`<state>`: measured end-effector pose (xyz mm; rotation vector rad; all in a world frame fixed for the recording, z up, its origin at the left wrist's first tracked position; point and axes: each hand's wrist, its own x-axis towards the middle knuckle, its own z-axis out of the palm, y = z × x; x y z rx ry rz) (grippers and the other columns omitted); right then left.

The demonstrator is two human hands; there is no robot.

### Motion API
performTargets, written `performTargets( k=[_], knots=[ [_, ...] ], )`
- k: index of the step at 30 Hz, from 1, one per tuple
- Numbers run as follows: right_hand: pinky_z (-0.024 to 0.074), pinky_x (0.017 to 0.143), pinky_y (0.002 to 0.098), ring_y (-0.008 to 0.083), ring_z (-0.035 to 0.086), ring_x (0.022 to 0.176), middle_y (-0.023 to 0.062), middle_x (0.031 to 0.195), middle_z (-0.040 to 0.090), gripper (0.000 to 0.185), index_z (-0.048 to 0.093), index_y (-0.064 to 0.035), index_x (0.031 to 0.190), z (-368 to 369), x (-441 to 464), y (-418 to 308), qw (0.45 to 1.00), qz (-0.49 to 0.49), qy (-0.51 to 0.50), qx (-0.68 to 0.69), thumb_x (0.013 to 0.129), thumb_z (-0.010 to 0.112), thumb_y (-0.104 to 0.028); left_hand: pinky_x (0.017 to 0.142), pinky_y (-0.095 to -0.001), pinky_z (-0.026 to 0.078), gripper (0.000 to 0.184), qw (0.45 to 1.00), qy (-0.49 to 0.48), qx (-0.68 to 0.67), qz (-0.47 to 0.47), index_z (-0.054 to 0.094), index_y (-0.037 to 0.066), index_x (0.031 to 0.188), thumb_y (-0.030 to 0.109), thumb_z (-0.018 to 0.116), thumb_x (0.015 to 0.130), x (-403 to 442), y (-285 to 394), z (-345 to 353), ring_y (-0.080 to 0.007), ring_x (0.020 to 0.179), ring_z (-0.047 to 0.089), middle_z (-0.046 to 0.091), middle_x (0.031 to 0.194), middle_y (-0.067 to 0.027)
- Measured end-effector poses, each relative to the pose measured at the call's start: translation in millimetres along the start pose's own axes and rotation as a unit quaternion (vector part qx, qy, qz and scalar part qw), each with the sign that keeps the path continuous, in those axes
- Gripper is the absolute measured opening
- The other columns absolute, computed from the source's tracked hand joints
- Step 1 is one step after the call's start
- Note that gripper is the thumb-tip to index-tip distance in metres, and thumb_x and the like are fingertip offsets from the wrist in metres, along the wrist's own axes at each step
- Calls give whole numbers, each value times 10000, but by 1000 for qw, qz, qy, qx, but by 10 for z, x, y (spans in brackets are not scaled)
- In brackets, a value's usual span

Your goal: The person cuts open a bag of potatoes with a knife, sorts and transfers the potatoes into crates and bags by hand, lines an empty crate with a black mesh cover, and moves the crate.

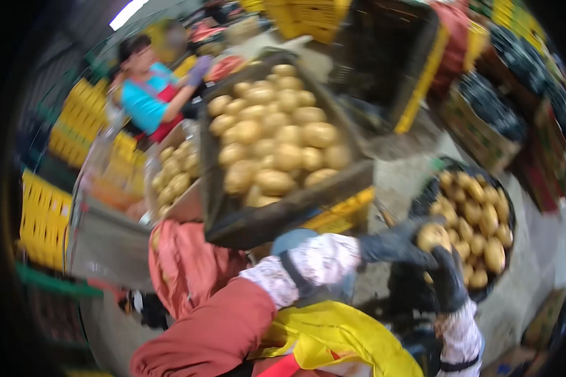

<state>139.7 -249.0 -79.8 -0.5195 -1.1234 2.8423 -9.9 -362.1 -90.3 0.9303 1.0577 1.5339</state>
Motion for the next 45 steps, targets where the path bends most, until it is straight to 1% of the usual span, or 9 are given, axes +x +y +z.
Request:
performTargets(
  k=[5,10,11,15,17,19,30,40,45],
  knots=[
    [465,885,348,227,528,1071,98,1209,529,499,462,-66,1270,107,107,32,991,-32,-46,-123,943,434,-442,911,-310,446,724,1000,29,4,-6,428,-2,1300,295,770,736,16,-40,-43,-170,1025,546,583,1116,-101],
    [487,833,305,205,566,1020,72,1160,573,544,414,-71,1317,464,143,-15,962,52,266,-19,951,393,-474,880,-319,462,547,986,77,147,15,570,-5,1143,308,746,730,25,-151,-94,-185,991,575,623,1047,-102],
    [466,879,311,210,545,1061,79,1186,559,527,413,-68,1323,358,102,-54,997,2,38,-69,957,395,-446,871,-316,468,541,989,82,122,22,577,3,1133,306,755,721,-13,-144,-84,-183,981,579,626,1046,-98],
    [464,517,238,121,595,697,76,1001,615,371,518,-38,1222,-842,480,65,833,-234,105,-490,883,584,-172,835,-310,487,536,988,150,-18,31,581,34,1139,323,760,725,-220,-39,-53,-161,944,591,629,1034,-87],
    [445,462,239,111,585,618,78,932,630,384,528,-32,1212,-1055,473,-16,918,-93,228,-310,861,615,-162,782,-291,497,559,985,124,-122,11,540,39,1190,350,727,765,-530,278,8,-148,926,592,615,1063,-73],
    [446,460,251,111,578,586,81,826,635,414,548,-42,1198,-1496,524,14,820,-54,261,-506,845,641,-237,742,-288,503,556,979,79,-186,21,518,36,1210,387,674,808,-879,527,-1,-156,919,593,607,1070,-74],
    [471,829,374,304,619,919,179,951,645,604,624,-46,1112,-1010,286,458,548,-37,165,-819,672,722,-447,871,-357,491,497,899,259,-320,147,472,0,1216,385,542,910,-2546,655,-417,-245,1033,570,576,1121,-127],
    [459,817,414,350,574,928,171,953,604,453,625,-36,923,-1343,104,834,577,-137,225,-773,593,786,-301,1005,-369,423,535,890,375,-192,175,437,10,1262,204,678,825,-3356,488,-167,-238,1125,531,527,1225,-103],
    [427,870,431,373,539,976,197,951,587,348,595,-26,854,-1151,57,918,513,-91,240,-819,631,751,-243,997,-397,445,494,838,365,-382,139,417,22,1289,152,633,863,-3486,277,50,-269,1152,517,504,1259,-140]
  ],
)
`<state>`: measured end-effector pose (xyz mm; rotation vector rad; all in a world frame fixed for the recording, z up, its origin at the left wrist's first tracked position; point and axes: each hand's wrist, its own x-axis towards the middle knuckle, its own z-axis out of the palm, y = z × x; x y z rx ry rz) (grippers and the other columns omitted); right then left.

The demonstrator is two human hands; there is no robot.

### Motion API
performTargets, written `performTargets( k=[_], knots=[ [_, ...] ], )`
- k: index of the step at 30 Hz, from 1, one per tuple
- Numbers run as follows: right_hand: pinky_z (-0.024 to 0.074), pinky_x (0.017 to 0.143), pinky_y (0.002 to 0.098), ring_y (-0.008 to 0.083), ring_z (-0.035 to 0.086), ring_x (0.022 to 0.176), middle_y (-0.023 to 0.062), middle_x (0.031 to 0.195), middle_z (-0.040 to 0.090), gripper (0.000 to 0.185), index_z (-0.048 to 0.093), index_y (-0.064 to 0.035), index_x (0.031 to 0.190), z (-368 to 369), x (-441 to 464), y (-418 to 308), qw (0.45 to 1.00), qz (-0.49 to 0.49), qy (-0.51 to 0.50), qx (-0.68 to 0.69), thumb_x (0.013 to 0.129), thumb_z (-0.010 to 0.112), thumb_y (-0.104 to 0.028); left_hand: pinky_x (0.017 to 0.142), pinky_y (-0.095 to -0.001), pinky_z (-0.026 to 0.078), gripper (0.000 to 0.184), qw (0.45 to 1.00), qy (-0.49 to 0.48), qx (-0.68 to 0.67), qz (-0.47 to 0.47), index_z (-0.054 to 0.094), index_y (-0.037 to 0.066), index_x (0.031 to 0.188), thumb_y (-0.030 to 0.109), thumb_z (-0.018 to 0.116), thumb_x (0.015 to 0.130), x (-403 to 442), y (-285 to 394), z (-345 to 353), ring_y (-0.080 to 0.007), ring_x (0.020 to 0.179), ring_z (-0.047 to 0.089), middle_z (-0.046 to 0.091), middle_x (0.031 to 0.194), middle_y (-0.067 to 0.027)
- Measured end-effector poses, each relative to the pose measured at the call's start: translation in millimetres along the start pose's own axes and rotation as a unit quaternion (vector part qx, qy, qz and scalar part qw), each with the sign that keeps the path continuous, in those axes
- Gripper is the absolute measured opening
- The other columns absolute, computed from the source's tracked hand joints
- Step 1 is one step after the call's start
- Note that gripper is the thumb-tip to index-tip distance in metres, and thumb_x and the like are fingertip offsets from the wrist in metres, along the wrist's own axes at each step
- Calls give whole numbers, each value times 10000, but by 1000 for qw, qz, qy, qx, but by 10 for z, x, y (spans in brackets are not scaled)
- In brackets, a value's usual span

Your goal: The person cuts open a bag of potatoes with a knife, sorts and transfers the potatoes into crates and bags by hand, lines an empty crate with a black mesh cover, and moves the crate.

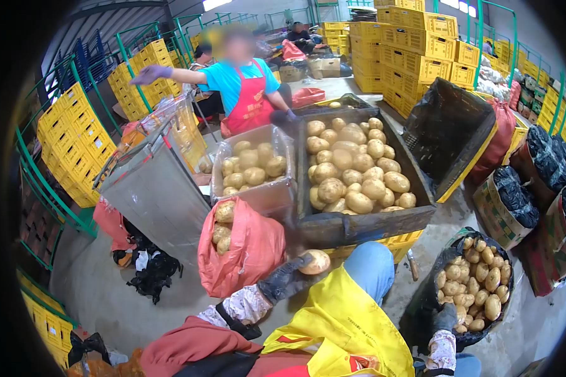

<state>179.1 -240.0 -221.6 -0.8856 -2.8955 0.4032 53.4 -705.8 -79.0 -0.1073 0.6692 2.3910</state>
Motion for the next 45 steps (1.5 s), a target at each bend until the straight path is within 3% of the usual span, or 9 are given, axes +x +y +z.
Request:
performTargets(
  k=[15,18,21,23,28,30,39,41,45],
  knots=[
    [425,813,448,375,539,930,200,908,570,311,580,-8,852,343,91,285,997,-22,66,-37,683,694,-243,964,-366,430,367,978,-11,162,132,469,19,1207,223,550,913,-292,1345,158,-235,1092,517,527,1181,-116],
    [426,759,451,377,536,852,194,831,557,285,572,-18,810,320,106,306,999,11,49,3,653,717,-206,771,-294,478,166,689,-61,544,475,526,76,1044,188,438,958,-12,3101,458,-160,826,560,559,950,-26],
    [400,831,469,392,514,921,206,886,555,290,567,-5,838,359,76,358,998,-4,60,10,673,706,-200,789,-365,509,262,862,39,77,499,509,-27,1124,149,508,930,-300,4260,1124,-220,890,575,588,1042,-104],
    [399,829,469,393,512,918,207,888,552,297,563,-5,844,190,22,216,999,7,50,18,670,710,-197,758,-371,522,257,837,118,247,474,528,-12,1122,143,510,918,-39,4288,1117,-244,925,587,593,1042,-132],
    [419,759,460,379,527,839,186,829,553,258,558,-13,786,222,-63,162,992,-25,116,34,662,718,-172,720,-319,516,296,798,60,507,319,573,90,1167,226,547,906,657,2468,1063,-169,818,624,636,1001,-65],
    [419,758,457,375,527,840,184,826,552,260,557,-15,781,270,-34,265,994,-28,106,29,657,722,-172,687,-302,520,306,916,20,363,171,567,65,1180,150,583,886,859,1915,959,-157,809,627,648,985,-76],
    [413,797,447,372,519,899,181,882,554,298,552,-26,802,148,-75,76,997,-8,80,5,668,715,-235,729,-253,504,310,842,-213,492,66,575,19,1177,106,601,881,1434,308,1156,-128,861,612,647,1027,-78],
    [420,852,442,372,532,970,205,963,580,376,585,-13,917,114,-42,24,998,20,53,35,695,713,-288,738,-259,503,314,869,-149,467,-69,573,12,1183,99,595,882,1328,127,1483,-128,867,605,639,1053,-83],
    [476,675,457,375,613,782,226,790,624,370,660,-9,781,-83,-109,-232,994,102,26,-26,744,665,-377,761,-289,504,364,876,-241,408,-95,508,58,1255,169,554,911,1682,-582,1537,-164,876,611,619,1100,-99]
  ],
)
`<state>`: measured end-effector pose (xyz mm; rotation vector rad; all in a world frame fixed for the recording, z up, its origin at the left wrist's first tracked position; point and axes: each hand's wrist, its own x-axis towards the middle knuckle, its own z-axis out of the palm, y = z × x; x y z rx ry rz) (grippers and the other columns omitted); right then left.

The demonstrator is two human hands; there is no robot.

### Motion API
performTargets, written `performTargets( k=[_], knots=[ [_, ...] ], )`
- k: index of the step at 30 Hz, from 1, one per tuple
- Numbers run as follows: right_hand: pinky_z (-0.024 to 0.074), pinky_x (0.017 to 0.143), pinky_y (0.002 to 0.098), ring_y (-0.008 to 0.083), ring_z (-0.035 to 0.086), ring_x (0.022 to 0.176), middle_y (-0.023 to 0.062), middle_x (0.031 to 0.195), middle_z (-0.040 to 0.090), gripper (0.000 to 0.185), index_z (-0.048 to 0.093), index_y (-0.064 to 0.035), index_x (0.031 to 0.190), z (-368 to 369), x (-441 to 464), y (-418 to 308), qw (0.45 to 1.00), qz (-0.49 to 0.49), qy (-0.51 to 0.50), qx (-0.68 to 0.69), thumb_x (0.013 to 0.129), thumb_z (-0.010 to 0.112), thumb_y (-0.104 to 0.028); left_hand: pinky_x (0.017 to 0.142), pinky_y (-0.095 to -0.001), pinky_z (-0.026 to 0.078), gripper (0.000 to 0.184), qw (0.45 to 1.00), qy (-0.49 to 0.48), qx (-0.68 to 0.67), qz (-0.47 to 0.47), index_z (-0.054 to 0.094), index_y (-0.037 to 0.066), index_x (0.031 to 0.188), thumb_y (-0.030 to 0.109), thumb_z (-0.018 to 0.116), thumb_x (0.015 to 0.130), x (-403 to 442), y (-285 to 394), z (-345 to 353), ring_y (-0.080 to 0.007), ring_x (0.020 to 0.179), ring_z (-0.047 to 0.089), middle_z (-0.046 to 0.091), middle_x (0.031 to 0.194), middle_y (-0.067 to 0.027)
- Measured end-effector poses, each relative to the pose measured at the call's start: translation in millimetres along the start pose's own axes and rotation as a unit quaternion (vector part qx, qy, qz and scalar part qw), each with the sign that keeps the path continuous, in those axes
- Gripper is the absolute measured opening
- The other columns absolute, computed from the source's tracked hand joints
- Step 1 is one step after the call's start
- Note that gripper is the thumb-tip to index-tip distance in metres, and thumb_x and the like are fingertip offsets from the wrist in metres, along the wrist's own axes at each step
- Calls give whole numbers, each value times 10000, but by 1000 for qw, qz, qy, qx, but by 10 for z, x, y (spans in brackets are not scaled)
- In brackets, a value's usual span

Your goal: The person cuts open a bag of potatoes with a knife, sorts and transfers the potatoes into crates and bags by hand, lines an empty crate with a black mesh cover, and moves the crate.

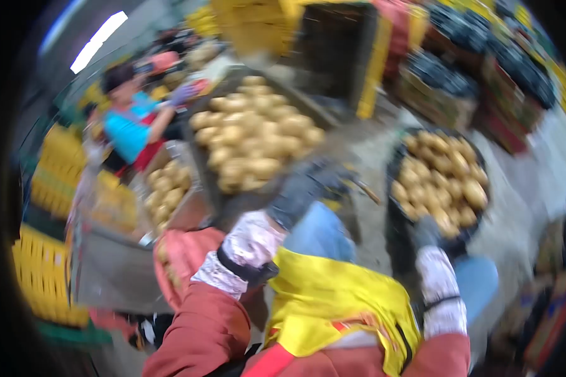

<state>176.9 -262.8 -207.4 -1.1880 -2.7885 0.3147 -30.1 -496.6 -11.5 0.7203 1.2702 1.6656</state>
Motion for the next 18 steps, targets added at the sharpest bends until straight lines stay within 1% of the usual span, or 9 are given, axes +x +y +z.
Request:
performTargets(
  k=[1,4,6,8,10,11,14,16,18],
  knots=[
    [471,705,455,368,605,823,218,832,620,399,647,-13,821,-85,-21,-27,998,22,-66,5,755,651,-407,759,-297,504,379,999,19,-29,1,493,57,1262,190,549,912,111,-47,143,-177,876,611,615,1099,-103],
    [446,745,457,365,566,852,186,900,591,408,599,-28,876,17,-95,30,994,-64,65,58,784,628,-424,750,-318,499,417,990,91,-110,-12,484,53,1257,239,570,894,625,-296,249,-202,865,602,606,1085,-111],
    [441,726,459,372,558,809,174,848,590,401,594,-27,832,-165,-97,-42,992,-79,57,76,790,623,-424,747,-322,497,421,984,83,-157,-28,488,55,1252,247,576,889,930,-402,304,-202,849,599,607,1068,-113],
    [465,749,419,334,590,820,167,878,615,399,628,-33,900,-350,-89,-106,995,-63,13,76,798,634,-419,744,-326,494,424,974,92,-202,-38,492,56,1247,256,582,883,1116,-538,272,-203,833,596,609,1051,-115],
    [483,783,367,282,623,849,164,944,636,397,649,-59,1010,-411,-30,-159,967,44,-5,250,804,652,-398,744,-324,493,437,975,89,-195,-52,489,56,1252,270,576,882,1276,-682,206,-206,829,594,607,1054,-123],
    [486,813,331,248,635,874,163,999,641,433,630,-79,1119,-465,48,-174,960,101,-41,257,806,665,-377,745,-315,489,413,971,80,-217,-52,488,53,1257,253,545,900,1294,-784,163,-198,835,592,611,1052,-121],
    [486,814,335,253,629,892,160,1033,631,457,611,-71,1149,-275,399,-93,937,64,-12,344,807,663,-370,631,-305,509,325,965,53,-246,-76,561,36,1170,190,554,884,1283,-697,221,-185,751,621,651,974,-83],
    [468,857,355,269,612,956,171,1097,608,513,552,-80,1237,-221,768,-140,942,23,-12,335,809,661,-343,624,-258,497,287,974,34,-220,-38,585,39,1137,180,555,888,1259,-607,297,-160,739,624,654,992,-67],
    [438,908,375,293,585,1027,182,1142,585,603,496,-92,1297,-310,1037,-392,985,22,14,173,781,679,-345,638,-231,500,264,992,89,-87,-16,589,38,1129,157,550,898,1211,-507,344,-142,749,636,654,1009,-71]
  ],
)
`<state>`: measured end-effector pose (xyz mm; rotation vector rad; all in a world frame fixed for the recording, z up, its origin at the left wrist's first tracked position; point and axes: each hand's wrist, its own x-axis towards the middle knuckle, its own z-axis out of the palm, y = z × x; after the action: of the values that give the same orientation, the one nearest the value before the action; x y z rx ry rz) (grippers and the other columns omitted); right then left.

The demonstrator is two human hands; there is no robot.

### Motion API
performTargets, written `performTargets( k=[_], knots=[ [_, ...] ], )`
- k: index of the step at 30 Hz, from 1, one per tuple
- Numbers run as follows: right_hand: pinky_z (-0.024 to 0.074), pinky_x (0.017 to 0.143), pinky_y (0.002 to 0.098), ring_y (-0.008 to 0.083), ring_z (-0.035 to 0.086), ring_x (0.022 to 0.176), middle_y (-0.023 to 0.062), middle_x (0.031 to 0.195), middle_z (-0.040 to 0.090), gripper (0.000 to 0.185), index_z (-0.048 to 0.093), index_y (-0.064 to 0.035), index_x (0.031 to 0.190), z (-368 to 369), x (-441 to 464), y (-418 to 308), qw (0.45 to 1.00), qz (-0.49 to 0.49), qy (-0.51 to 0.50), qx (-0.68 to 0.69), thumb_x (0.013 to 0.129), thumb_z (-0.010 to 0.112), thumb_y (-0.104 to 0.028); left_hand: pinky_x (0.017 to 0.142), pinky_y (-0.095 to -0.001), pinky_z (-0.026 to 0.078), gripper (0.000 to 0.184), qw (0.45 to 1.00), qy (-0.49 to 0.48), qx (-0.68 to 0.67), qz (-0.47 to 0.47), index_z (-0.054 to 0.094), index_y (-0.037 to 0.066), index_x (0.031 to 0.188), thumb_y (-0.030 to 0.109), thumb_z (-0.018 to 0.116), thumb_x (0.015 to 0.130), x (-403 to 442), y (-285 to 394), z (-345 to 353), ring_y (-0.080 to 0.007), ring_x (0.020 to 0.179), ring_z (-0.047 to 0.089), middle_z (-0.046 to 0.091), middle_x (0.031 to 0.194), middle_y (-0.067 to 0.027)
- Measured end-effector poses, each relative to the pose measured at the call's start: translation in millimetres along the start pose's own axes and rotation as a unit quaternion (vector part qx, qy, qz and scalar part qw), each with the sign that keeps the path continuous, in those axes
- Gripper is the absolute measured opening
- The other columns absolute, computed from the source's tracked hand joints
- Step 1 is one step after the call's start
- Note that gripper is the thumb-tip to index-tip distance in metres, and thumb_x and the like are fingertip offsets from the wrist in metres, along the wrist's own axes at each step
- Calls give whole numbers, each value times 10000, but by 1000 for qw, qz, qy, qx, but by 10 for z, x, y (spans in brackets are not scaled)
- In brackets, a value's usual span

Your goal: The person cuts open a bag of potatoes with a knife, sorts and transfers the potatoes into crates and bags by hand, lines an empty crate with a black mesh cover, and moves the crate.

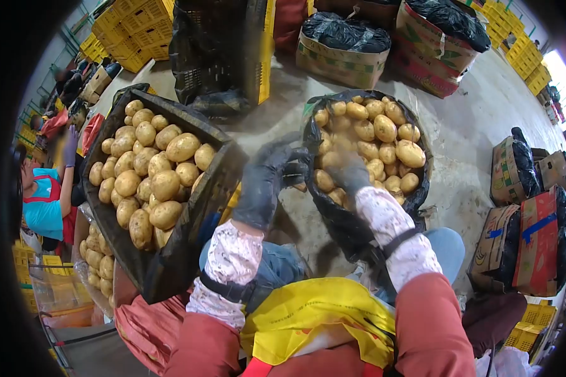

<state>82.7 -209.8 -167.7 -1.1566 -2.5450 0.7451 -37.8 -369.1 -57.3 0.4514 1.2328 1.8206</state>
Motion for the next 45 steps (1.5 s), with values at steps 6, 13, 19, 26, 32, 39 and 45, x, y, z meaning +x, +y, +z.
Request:
performTargets(
  k=[6,13,19,26,32,39,45],
  knots=[
    [421,933,385,326,564,1069,185,1127,601,606,557,-95,1193,-15,320,-404,981,116,-157,1,700,730,-402,618,-241,503,259,1000,14,-14,-18,605,53,1129,167,549,903,55,22,-51,-122,741,615,658,943,-58],
    [452,884,271,159,574,995,69,1073,622,359,593,-20,1121,-386,206,-182,836,125,-172,506,805,690,-160,655,-266,513,289,998,-33,48,-5,603,65,1134,220,577,892,111,-206,-125,-119,787,619,655,971,-47],
    [370,1006,297,204,470,1176,108,1273,511,474,501,3,1247,-954,-122,-498,913,-170,-121,351,817,651,-127,734,-337,546,405,965,-64,-94,-235,527,57,1206,303,599,892,18,-232,41,-189,949,603,593,1098,-81],
    [490,796,279,153,607,883,58,968,658,252,636,-8,1047,-882,137,624,853,101,-84,505,851,626,-167,759,-405,545,475,973,-83,-133,-170,497,42,1223,338,606,869,-144,-296,75,-225,977,596,578,1119,-105],
    [487,767,427,358,633,896,245,929,647,504,655,23,939,-326,448,1553,974,131,-135,-124,783,586,-452,775,-366,525,421,979,-78,-92,-162,526,60,1200,341,553,888,-58,-396,-9,-199,966,600,593,1110,-79],
    [483,724,412,298,624,837,228,924,653,550,649,60,912,102,139,2354,986,160,-43,18,726,663,-458,790,-299,492,334,987,-36,-85,-134,612,51,1066,333,557,897,-72,-691,-85,-159,885,607,637,1002,-64],
    [475,688,395,240,608,780,218,910,657,667,624,136,900,481,624,2358,950,281,21,137,640,778,-459,763,-285,496,327,984,-43,-116,-126,658,39,987,342,616,873,106,-518,182,-152,837,612,657,943,-68]
  ],
)
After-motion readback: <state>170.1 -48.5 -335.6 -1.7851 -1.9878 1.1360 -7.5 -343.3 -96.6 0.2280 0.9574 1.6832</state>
